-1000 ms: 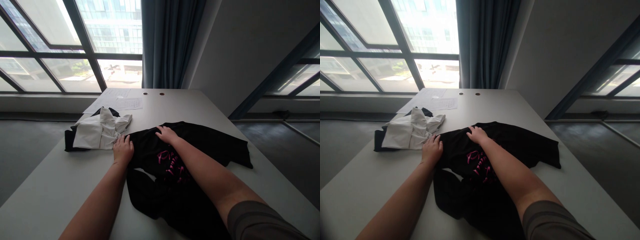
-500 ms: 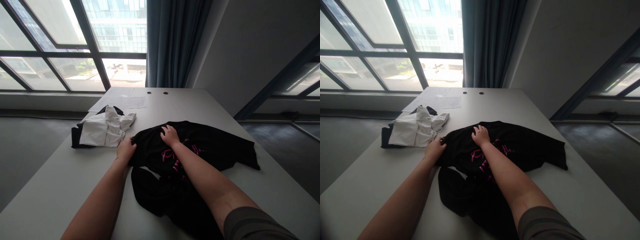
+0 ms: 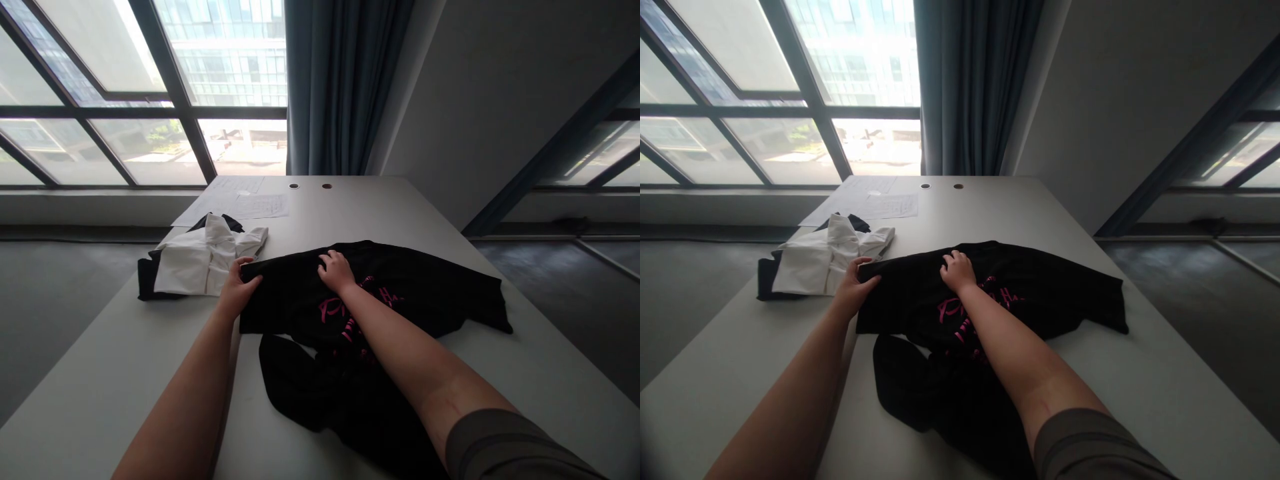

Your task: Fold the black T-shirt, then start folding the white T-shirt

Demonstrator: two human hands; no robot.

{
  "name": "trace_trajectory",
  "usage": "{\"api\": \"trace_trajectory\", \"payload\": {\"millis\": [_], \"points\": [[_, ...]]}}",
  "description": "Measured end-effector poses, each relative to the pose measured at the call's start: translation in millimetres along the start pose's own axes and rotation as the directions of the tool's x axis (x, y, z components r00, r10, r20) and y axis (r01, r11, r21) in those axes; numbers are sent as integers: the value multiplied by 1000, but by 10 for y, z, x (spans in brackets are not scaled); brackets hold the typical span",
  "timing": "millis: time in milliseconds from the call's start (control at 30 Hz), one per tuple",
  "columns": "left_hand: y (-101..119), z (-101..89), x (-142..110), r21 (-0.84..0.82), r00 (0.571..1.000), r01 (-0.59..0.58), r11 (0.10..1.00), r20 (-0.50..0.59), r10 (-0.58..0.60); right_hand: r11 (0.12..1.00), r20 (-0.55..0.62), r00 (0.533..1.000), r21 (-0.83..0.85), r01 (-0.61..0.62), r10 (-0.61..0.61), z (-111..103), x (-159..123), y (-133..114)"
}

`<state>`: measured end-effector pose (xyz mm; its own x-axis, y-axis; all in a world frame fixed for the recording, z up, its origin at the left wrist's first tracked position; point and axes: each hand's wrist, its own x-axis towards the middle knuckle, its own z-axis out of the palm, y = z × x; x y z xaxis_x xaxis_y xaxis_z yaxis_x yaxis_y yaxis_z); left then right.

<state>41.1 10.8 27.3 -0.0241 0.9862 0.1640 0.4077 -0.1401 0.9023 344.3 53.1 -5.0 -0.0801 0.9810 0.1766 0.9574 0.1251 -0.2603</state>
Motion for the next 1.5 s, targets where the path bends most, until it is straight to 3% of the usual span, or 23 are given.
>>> {"api": "trace_trajectory", "payload": {"millis": [67, 167, 267, 367, 467, 567, 667, 767, 900, 1000, 1167, 1267, 1400, 1500], "points": [[48, -38, -25, 258, 993, -5, 966, -115, 36, 1000, 0, 1000, 7, -2, 2, 0, -1, -3], [118, -4, -111, 640, 948, 27, 768, -261, 184, 1000, 4, 1000, 11, -2, 2, 0, -2, -4], [154, 134, -207, 806, 944, 48, 590, -230, 237, 1000, -5, 1000, 11, -1, 1, 0, -6, 0], [144, 327, -271, 848, 970, -66, 526, -68, 232, 1000, -15, 1000, 3, 3, -3, 13, -4, 3], [113, 509, -322, 811, 961, -271, 518, 197, 193, 999, 20, 1000, -33, 4, -3, 49, 21, -2], [109, 621, -386, 801, 958, -271, 534, 278, 69, 998, 94, 996, -68, -3, 9, 93, 87, 9], [152, 642, -439, 823, 970, -218, 525, 240, 27, 997, 172, 985, -78, -5, 18, 118, 206, 74], [203, 593, -428, 829, 980, -197, 524, 150, 131, 997, 200, 979, -81, -17, 33, 117, 365, 190], [201, 423, -352, 849, 987, -1, 529, -84, 136, 997, 194, 981, -73, -14, 28, 102, 558, 343], [148, 253, -411, 852, 985, 78, 518, -147, 93, 997, 191, 981, -72, -3, 17, 97, 632, 407], [37, 101, -731, 871, 994, 44, 488, -85, 63, 998, 129, 992, -64, 18, -9, 103, 635, 423], [29, 88, -822, 880, 996, 52, 472, -80, 38, 999, 29, 1000, -47, 10, -9, 90, 598, 406], [152, 171, -812, 876, 989, 19, 483, -88, 121, 999, -122, 992, -32, -19, 15, 30, 506, 365], [240, 330, -814, 825, 979, -125, 551, 14, 202, 996, -116, 992, -72, 47, -56, -44, 414, 346]]}}
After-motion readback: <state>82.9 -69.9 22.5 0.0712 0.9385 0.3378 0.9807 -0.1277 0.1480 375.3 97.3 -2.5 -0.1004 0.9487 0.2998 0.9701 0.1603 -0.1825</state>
